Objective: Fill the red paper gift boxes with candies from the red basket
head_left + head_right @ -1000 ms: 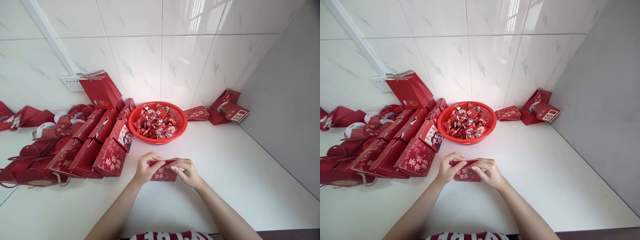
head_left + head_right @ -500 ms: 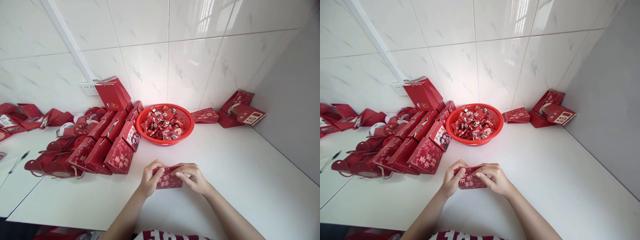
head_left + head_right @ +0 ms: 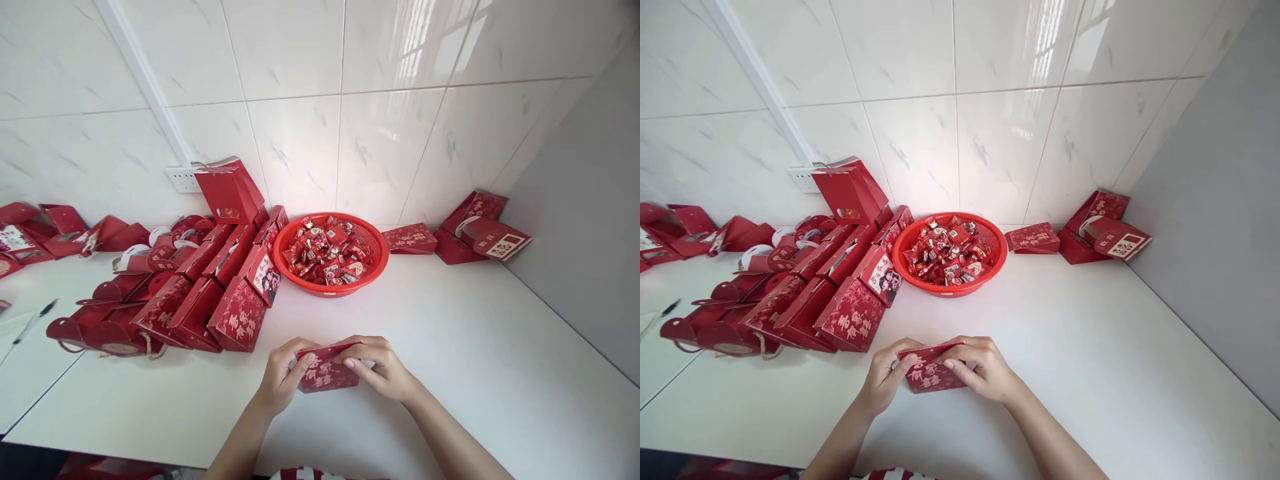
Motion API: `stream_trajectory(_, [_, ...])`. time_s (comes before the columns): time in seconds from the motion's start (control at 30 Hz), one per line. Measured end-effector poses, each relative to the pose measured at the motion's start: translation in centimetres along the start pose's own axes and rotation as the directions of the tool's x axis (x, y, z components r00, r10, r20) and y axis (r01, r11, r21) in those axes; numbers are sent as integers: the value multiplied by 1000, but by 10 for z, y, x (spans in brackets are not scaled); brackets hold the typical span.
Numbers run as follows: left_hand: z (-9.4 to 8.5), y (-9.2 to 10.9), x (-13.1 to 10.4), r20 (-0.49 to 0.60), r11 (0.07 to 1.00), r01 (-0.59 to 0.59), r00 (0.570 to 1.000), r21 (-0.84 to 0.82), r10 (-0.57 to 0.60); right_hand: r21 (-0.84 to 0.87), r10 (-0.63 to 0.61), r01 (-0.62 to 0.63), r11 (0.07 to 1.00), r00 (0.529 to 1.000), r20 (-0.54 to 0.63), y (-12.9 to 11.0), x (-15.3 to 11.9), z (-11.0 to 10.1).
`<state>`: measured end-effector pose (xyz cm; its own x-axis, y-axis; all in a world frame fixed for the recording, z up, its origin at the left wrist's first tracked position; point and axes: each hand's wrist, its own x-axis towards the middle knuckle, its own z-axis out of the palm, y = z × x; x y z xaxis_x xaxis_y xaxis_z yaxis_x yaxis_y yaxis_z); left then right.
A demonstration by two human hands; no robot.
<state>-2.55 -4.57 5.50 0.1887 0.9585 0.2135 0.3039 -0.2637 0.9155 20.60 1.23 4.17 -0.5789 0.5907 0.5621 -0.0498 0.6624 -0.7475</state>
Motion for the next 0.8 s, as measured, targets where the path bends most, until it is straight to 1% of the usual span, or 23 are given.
stream_trajectory(0.1, [-4,3,-4,35,998,54,998,-34,-53,-12,-3,3,1000,1000,14,0,1,1])
stream_trajectory(0.2, [-8,8,-7,52,996,85,995,-25,-84,-49,-30,33,998,998,48,-3,1,0])
stream_trajectory(0.3, [-18,15,-9,12,996,83,996,20,-83,-148,-71,78,986,996,52,-6,-2,-2])
stream_trajectory(0.4, [-43,30,-12,-94,996,27,995,89,-19,-200,-116,105,974,992,-40,-5,-5,-4])
stream_trajectory(0.47, [-67,48,-12,-183,988,-69,979,137,94,-235,-114,89,968,989,-97,-1,-7,-6])
stream_trajectory(0.5, [-81,59,-11,-242,980,-127,957,154,162,-266,-107,75,961,988,-109,2,-8,-7])
stream_trajectory(0.53, [-95,71,-7,-331,968,-185,914,172,233,-303,-99,62,951,989,-108,5,-8,-8])
stream_trajectory(0.57, [-110,84,-1,-420,955,-229,860,188,289,-341,-95,56,938,991,-97,8,-9,-8])
stream_trajectory(0.6, [-125,96,7,-554,949,-248,770,195,316,-375,-95,58,925,992,-80,11,-9,-9])
stream_trajectory(0.63, [-141,108,19,-700,953,-231,648,194,300,-403,-94,62,913,994,-61,14,-9,-8])
stream_trajectory(0.67, [-157,118,33,-808,945,-244,499,217,314,-426,-98,71,902,994,-42,15,-8,-8])
stream_trajectory(0.7, [-173,126,49,-854,931,-271,395,243,338,-446,-105,83,891,994,-24,17,-8,-7])
stream_trajectory(0.73, [-189,131,67,-858,910,-300,343,286,382,-463,-114,97,881,993,-7,18,-8,-6])
stream_trajectory(0.77, [-206,134,87,-841,905,-296,362,305,402,-477,-122,110,872,993,7,18,-7,-5])
stream_trajectory(0.8, [-223,133,107,-819,913,-280,417,297,394,-489,-125,117,864,992,17,19,-7,-4])
